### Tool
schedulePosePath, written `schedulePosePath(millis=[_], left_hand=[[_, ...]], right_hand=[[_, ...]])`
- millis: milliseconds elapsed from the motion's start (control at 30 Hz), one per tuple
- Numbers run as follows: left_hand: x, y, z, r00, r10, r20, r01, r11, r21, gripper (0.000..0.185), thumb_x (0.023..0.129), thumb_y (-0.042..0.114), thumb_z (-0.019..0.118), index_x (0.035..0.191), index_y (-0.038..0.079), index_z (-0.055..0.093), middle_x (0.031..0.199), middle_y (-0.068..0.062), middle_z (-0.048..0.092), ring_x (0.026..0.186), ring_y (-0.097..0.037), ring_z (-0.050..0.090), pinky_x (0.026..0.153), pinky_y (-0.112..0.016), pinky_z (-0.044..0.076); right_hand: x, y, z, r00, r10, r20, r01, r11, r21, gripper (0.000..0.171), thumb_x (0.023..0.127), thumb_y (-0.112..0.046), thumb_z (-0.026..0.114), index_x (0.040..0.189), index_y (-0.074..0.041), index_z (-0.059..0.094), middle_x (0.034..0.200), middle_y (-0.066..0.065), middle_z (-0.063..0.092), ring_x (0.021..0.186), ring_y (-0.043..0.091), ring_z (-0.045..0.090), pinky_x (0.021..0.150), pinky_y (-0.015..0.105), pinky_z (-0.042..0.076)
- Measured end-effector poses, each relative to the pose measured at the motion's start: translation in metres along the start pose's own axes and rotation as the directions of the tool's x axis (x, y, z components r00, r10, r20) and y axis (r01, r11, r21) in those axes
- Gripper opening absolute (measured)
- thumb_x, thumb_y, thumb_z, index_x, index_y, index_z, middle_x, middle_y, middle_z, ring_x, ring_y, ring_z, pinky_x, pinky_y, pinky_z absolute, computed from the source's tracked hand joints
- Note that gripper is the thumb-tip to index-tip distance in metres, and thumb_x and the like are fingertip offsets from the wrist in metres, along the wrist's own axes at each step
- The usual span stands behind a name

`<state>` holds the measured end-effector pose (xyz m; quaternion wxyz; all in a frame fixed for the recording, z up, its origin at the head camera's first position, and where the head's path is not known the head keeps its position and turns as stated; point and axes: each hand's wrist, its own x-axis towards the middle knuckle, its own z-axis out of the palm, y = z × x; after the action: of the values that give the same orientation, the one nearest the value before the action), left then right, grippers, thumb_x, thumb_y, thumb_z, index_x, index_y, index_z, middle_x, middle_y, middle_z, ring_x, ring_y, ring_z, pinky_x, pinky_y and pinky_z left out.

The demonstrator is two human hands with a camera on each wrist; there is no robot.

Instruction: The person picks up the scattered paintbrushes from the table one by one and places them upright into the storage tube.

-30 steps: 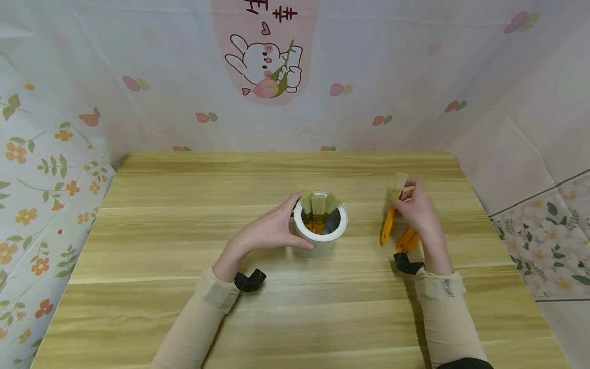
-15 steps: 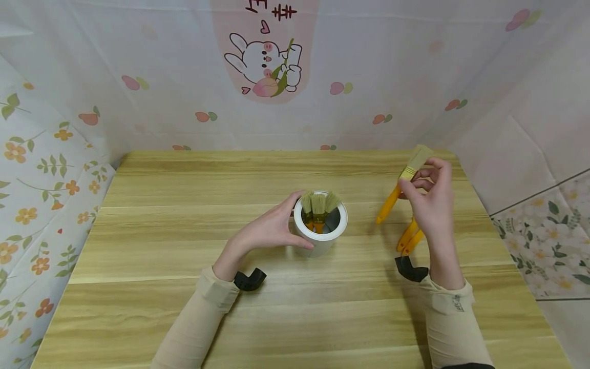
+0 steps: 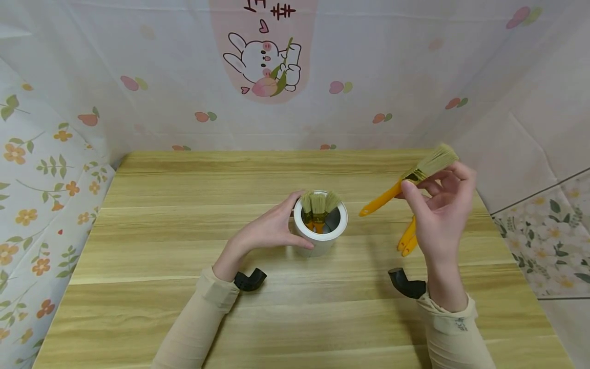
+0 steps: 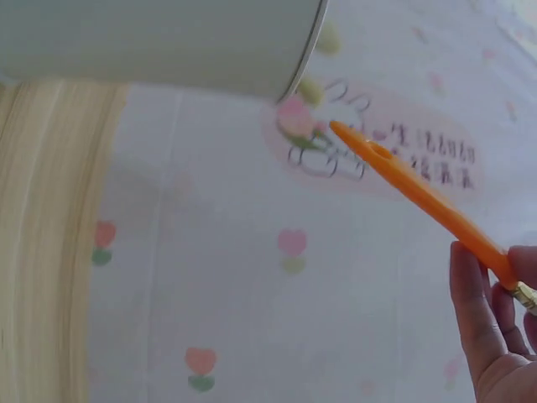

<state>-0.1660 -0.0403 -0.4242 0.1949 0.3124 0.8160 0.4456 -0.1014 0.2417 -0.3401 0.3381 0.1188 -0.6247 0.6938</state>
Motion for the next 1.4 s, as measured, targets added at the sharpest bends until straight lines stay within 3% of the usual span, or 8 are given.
schedulePosePath(millis=[167,333,700,800,933,1033,1233,1400], left_hand=[[0.0,0.0,0.0,1.0,0.002,-0.001,-0.002,1.0,0.002,0.115,0.072,0.04,0.095,0.159,0.016,0.024,0.15,-0.004,0.047,0.139,-0.021,0.049,0.118,-0.048,0.041],[0.0,0.0,0.0,1.0,0.002,0.0,-0.002,1.0,0.005,0.114,0.072,0.039,0.095,0.159,0.016,0.024,0.149,-0.004,0.048,0.138,-0.022,0.05,0.117,-0.048,0.042],[0.0,0.002,-0.001,1.0,-0.012,0.005,0.012,1.0,0.006,0.116,0.072,0.039,0.095,0.16,0.016,0.022,0.151,-0.004,0.047,0.14,-0.022,0.049,0.118,-0.048,0.041],[0.0,0.002,-0.001,1.0,-0.018,0.006,0.018,1.0,0.007,0.117,0.072,0.04,0.094,0.16,0.016,0.021,0.151,-0.004,0.047,0.14,-0.022,0.049,0.118,-0.049,0.041],[-0.001,0.002,-0.001,1.0,-0.028,0.007,0.028,0.999,0.016,0.117,0.073,0.042,0.094,0.161,0.017,0.021,0.152,-0.005,0.046,0.141,-0.023,0.048,0.118,-0.049,0.041],[-0.001,0.002,-0.001,1.0,-0.03,0.007,0.03,0.999,0.017,0.118,0.072,0.043,0.094,0.161,0.017,0.021,0.152,-0.005,0.046,0.141,-0.023,0.049,0.118,-0.049,0.042],[0.0,0.001,-0.001,1.0,-0.012,0.007,0.012,1.0,-0.001,0.116,0.072,0.042,0.094,0.16,0.018,0.022,0.149,-0.003,0.049,0.137,-0.021,0.051,0.116,-0.048,0.043],[0.0,0.002,-0.001,1.0,-0.02,0.006,0.02,1.0,0.002,0.118,0.072,0.041,0.094,0.161,0.017,0.021,0.15,-0.004,0.048,0.139,-0.022,0.05,0.117,-0.049,0.042]], right_hand=[[-0.008,-0.004,0.012,0.999,0.0,0.041,-0.003,0.997,0.075,0.052,0.084,0.025,0.063,0.129,0.008,0.044,0.104,0.02,0.061,0.082,0.029,0.07,0.072,0.035,0.064],[-0.013,-0.001,0.019,0.994,0.009,0.109,-0.019,0.996,0.086,0.051,0.085,0.027,0.06,0.128,0.008,0.044,0.104,0.017,0.062,0.085,0.027,0.071,0.074,0.035,0.064],[-0.019,0.011,0.022,0.954,0.045,0.296,-0.015,0.995,-0.101,0.041,0.091,0.021,0.059,0.126,0.016,0.038,0.11,0.008,0.064,0.092,0.018,0.07,0.08,0.027,0.062],[-0.021,0.013,0.022,0.939,0.07,0.336,0.017,0.969,-0.248,0.042,0.092,0.017,0.062,0.127,0.017,0.04,0.109,0.0,0.065,0.092,0.012,0.069,0.082,0.022,0.06],[-0.023,0.014,0.023,0.924,0.093,0.371,0.076,0.907,-0.415,0.041,0.092,0.009,0.068,0.128,0.01,0.048,0.107,0.004,0.068,0.092,0.008,0.068,0.084,0.015,0.057],[-0.023,0.015,0.022,0.913,0.099,0.395,0.105,0.881,-0.462,0.041,0.091,0.008,0.07,0.127,0.008,0.051,0.108,0.013,0.069,0.094,0.007,0.068,0.086,0.012,0.055],[-0.024,0.018,0.022,0.9,0.133,0.416,0.124,0.836,-0.535,0.042,0.088,0.008,0.074,0.125,0.006,0.053,0.108,0.013,0.068,0.096,-0.001,0.065,0.087,0.009,0.053],[-0.024,0.02,0.021,0.893,0.135,0.429,0.138,0.825,-0.547,0.033,0.09,0.006,0.072,0.118,0.004,0.054,0.103,0.01,0.067,0.094,-0.002,0.065,0.086,0.009,0.053]])
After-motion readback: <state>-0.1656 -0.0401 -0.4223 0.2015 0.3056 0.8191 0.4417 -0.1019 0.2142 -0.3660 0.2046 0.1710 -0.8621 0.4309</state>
